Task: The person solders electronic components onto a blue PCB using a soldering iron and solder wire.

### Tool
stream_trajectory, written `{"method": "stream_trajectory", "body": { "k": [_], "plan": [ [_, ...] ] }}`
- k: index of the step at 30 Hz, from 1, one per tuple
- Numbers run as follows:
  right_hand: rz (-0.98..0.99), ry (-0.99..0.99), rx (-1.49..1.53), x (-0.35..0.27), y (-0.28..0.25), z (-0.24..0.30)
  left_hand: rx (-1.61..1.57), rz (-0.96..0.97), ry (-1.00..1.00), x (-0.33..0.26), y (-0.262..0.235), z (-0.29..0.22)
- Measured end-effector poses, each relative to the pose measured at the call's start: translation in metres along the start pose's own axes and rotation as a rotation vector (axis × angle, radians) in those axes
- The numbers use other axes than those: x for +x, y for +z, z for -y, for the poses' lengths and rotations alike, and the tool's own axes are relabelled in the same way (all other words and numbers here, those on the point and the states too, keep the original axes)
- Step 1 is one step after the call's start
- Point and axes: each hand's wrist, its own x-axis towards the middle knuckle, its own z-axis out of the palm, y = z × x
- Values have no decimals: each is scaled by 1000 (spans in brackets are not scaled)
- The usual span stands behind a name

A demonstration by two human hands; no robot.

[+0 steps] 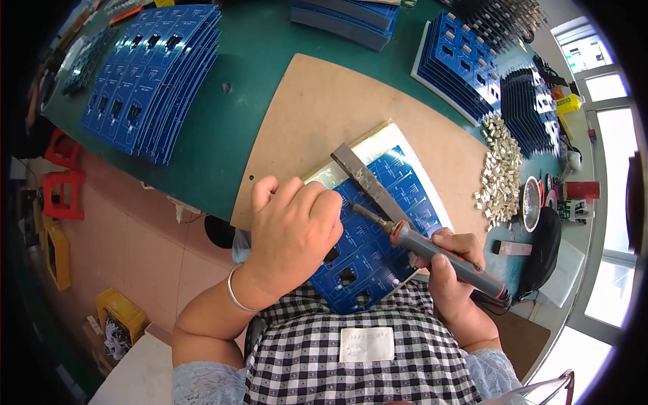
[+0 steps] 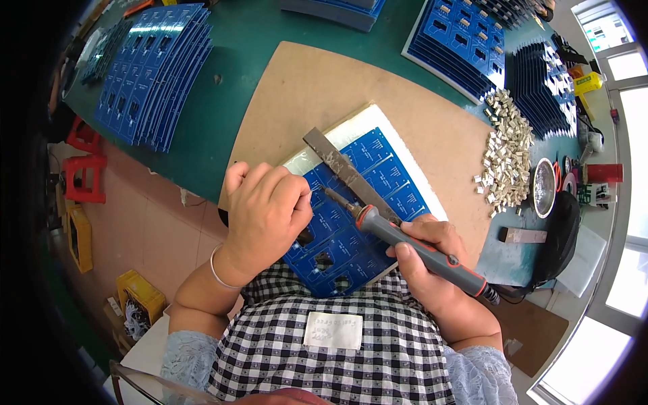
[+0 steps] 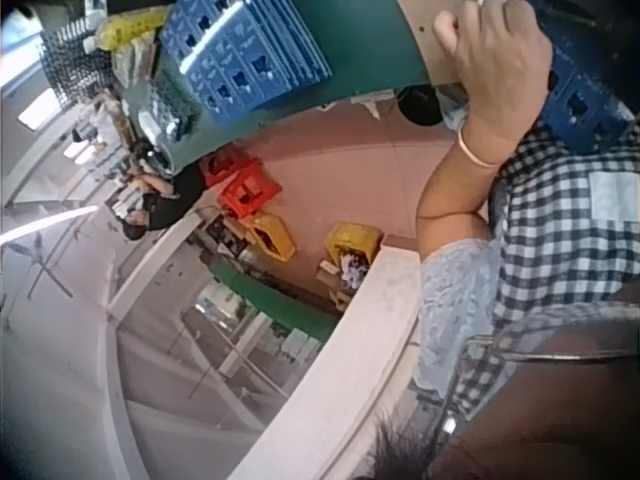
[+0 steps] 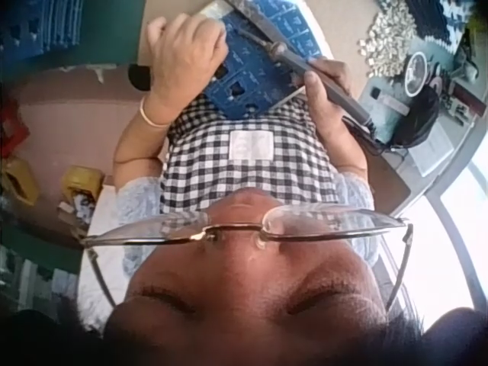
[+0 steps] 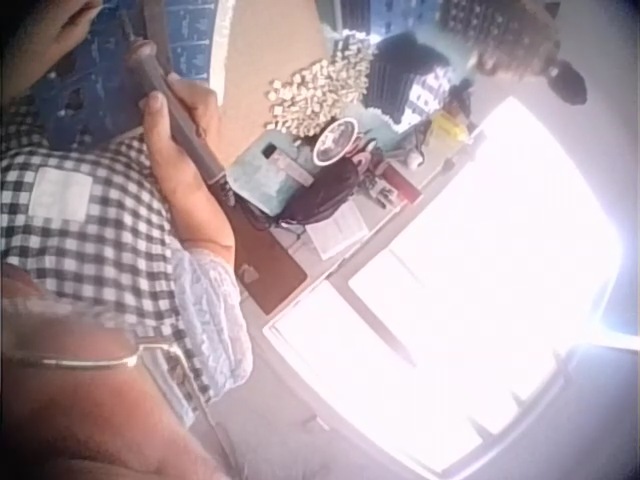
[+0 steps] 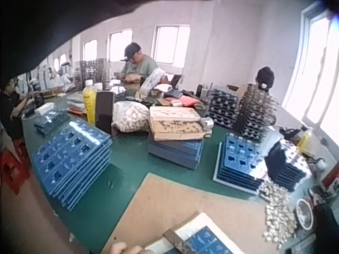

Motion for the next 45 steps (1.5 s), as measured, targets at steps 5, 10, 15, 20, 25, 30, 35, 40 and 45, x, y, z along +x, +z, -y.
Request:
{"method": "stream_trajectory", "body": {
  "k": [5, 10, 15, 20, 25, 30, 35, 40, 45],
  "plan": [
    [20, -1, -15, 2, -1, 2, 17, 22, 15, 3, 2, 0],
    [38, -10, -29, 5, -1, 0, 55, 29, 23, 6, 2, 1],
    [34, 10, -18, 8, 0, 4, 71, 68, 19, 9, 1, 2],
    [20, 8, -19, 13, 2, 2, 64, 82, 13, 14, 1, 3],
    [6, 39, -10, 13, 3, 4, 37, -14, -10, 15, 0, 6],
    [42, -27, -26, 9, -7, -2, -63, -97, -35, 5, -16, 9],
    [-23, -167, 223, -9, -5, -5, -490, 13, 14, -5, -28, -25],
    [148, -213, 277, -15, -11, -11, -479, 102, 261, -2, -14, -70],
    [38, -214, 418, -22, -8, -18, -526, 96, 307, 4, -5, -85]
  ]
}}
